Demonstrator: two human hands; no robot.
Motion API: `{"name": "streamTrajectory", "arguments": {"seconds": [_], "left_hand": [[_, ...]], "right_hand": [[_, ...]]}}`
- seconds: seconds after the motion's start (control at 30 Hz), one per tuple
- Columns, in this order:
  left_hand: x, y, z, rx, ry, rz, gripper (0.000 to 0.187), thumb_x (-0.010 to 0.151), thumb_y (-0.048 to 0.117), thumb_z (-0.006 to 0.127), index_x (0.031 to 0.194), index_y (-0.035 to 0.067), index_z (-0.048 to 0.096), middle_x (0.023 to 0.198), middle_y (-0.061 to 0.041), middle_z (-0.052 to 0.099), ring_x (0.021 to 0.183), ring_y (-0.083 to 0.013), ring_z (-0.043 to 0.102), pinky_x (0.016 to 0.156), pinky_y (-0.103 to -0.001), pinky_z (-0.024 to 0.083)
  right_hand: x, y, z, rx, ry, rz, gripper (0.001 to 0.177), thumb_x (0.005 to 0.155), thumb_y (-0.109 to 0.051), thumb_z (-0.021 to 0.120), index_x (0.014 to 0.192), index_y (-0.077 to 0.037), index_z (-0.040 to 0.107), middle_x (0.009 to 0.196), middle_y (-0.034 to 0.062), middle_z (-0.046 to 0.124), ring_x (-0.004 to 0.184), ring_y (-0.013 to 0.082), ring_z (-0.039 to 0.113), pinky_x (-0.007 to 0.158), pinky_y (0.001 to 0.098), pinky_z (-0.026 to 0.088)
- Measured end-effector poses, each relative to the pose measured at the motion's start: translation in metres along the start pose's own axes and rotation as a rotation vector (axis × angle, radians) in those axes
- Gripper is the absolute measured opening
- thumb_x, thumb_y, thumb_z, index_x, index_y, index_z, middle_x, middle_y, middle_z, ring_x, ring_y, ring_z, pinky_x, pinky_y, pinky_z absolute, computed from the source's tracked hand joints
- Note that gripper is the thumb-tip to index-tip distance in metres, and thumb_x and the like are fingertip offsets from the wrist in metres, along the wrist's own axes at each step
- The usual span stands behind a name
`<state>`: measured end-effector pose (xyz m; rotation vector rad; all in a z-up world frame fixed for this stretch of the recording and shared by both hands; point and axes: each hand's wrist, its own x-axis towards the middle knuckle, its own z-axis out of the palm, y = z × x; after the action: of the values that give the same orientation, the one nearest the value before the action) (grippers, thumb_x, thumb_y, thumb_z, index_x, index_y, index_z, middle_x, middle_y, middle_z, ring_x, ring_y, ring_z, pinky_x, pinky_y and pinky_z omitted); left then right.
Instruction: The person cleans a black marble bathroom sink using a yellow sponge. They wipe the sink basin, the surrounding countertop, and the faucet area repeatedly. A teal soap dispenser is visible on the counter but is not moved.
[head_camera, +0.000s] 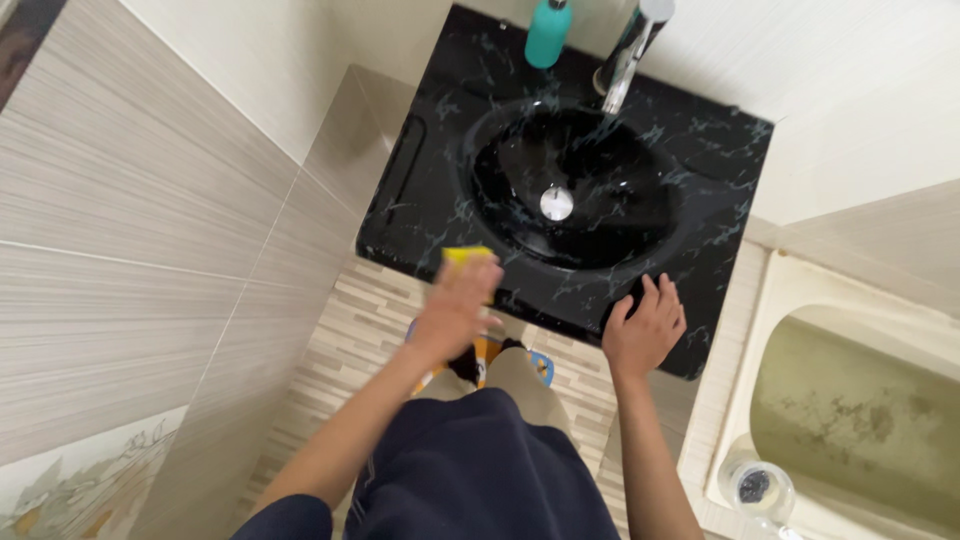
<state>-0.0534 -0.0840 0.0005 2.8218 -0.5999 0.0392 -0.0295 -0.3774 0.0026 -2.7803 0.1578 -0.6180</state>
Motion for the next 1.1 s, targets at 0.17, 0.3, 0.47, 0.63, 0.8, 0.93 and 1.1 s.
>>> {"name": "streamTrajectory", "arguments": {"seconds": [0.17, 0.3, 0.47, 0.63, 0.8, 0.93, 1.1], "left_hand": [[0.029, -0.076, -0.016, 0.050, 0.136, -0.214, 0.083, 0.099, 0.057, 0.052, 0.157, 0.000, 0.035, 0.166, -0.018, 0.031, 0.155, -0.0346, 0.023, 0.125, -0.054, 0.014], [0.067, -0.078, -0.013, 0.065, 0.165, -0.226, 0.081, 0.102, 0.058, 0.051, 0.154, -0.002, 0.038, 0.164, -0.020, 0.034, 0.154, -0.0361, 0.024, 0.124, -0.056, 0.014], [0.083, 0.003, -0.002, -0.144, -0.092, -0.120, 0.078, 0.096, 0.059, 0.056, 0.152, 0.007, 0.045, 0.162, -0.011, 0.041, 0.159, -0.0290, 0.029, 0.133, -0.052, 0.017], [0.043, 0.082, 0.012, -0.092, -0.021, 0.243, 0.088, 0.095, 0.060, 0.055, 0.157, 0.000, 0.036, 0.167, -0.015, 0.032, 0.156, -0.0313, 0.025, 0.127, -0.052, 0.017], [0.019, 0.047, 0.002, 0.025, -0.057, 0.167, 0.089, 0.094, 0.061, 0.054, 0.159, 0.005, 0.030, 0.167, -0.013, 0.027, 0.156, -0.0293, 0.019, 0.125, -0.054, 0.012], [0.036, -0.002, -0.010, 0.050, -0.045, -0.089, 0.088, 0.094, 0.060, 0.053, 0.159, 0.004, 0.029, 0.167, -0.014, 0.025, 0.155, -0.0316, 0.019, 0.125, -0.055, 0.010], [0.088, 0.006, -0.018, -0.040, -0.053, -0.162, 0.075, 0.100, 0.059, 0.053, 0.147, 0.000, 0.048, 0.155, -0.018, 0.046, 0.150, -0.0357, 0.033, 0.125, -0.055, 0.016]], "right_hand": [[0.000, -0.001, 0.000, -0.001, 0.002, 0.011, 0.041, 0.095, -0.019, 0.059, 0.132, -0.002, 0.065, 0.147, 0.0174, 0.057, 0.140, 0.0325, 0.050, 0.118, 0.0484, 0.032], [-0.001, 0.001, 0.001, 0.001, -0.007, 0.021, 0.040, 0.096, -0.019, 0.059, 0.133, -0.003, 0.065, 0.149, 0.0166, 0.057, 0.141, 0.0323, 0.049, 0.119, 0.0490, 0.032], [-0.001, 0.001, 0.000, 0.022, -0.006, 0.020, 0.041, 0.097, -0.020, 0.059, 0.134, -0.003, 0.064, 0.150, 0.0169, 0.056, 0.142, 0.0327, 0.048, 0.119, 0.0496, 0.031], [-0.003, 0.006, -0.002, 0.025, -0.014, -0.003, 0.042, 0.098, -0.021, 0.059, 0.136, -0.004, 0.063, 0.150, 0.0178, 0.055, 0.143, 0.0332, 0.048, 0.120, 0.0496, 0.031], [0.001, 0.012, 0.002, 0.033, -0.046, 0.001, 0.045, 0.096, -0.021, 0.061, 0.137, -0.003, 0.061, 0.151, 0.0193, 0.053, 0.143, 0.0351, 0.046, 0.119, 0.0509, 0.030], [0.000, 0.015, 0.002, 0.154, -0.055, 0.058, 0.049, 0.093, -0.018, 0.063, 0.138, 0.001, 0.055, 0.150, 0.0200, 0.051, 0.141, 0.0373, 0.045, 0.120, 0.0522, 0.029], [0.008, 0.022, -0.008, 0.457, -0.046, 0.157, 0.051, 0.092, -0.010, 0.061, 0.140, 0.004, 0.049, 0.148, 0.0234, 0.048, 0.137, 0.0396, 0.045, 0.115, 0.0508, 0.033]]}}
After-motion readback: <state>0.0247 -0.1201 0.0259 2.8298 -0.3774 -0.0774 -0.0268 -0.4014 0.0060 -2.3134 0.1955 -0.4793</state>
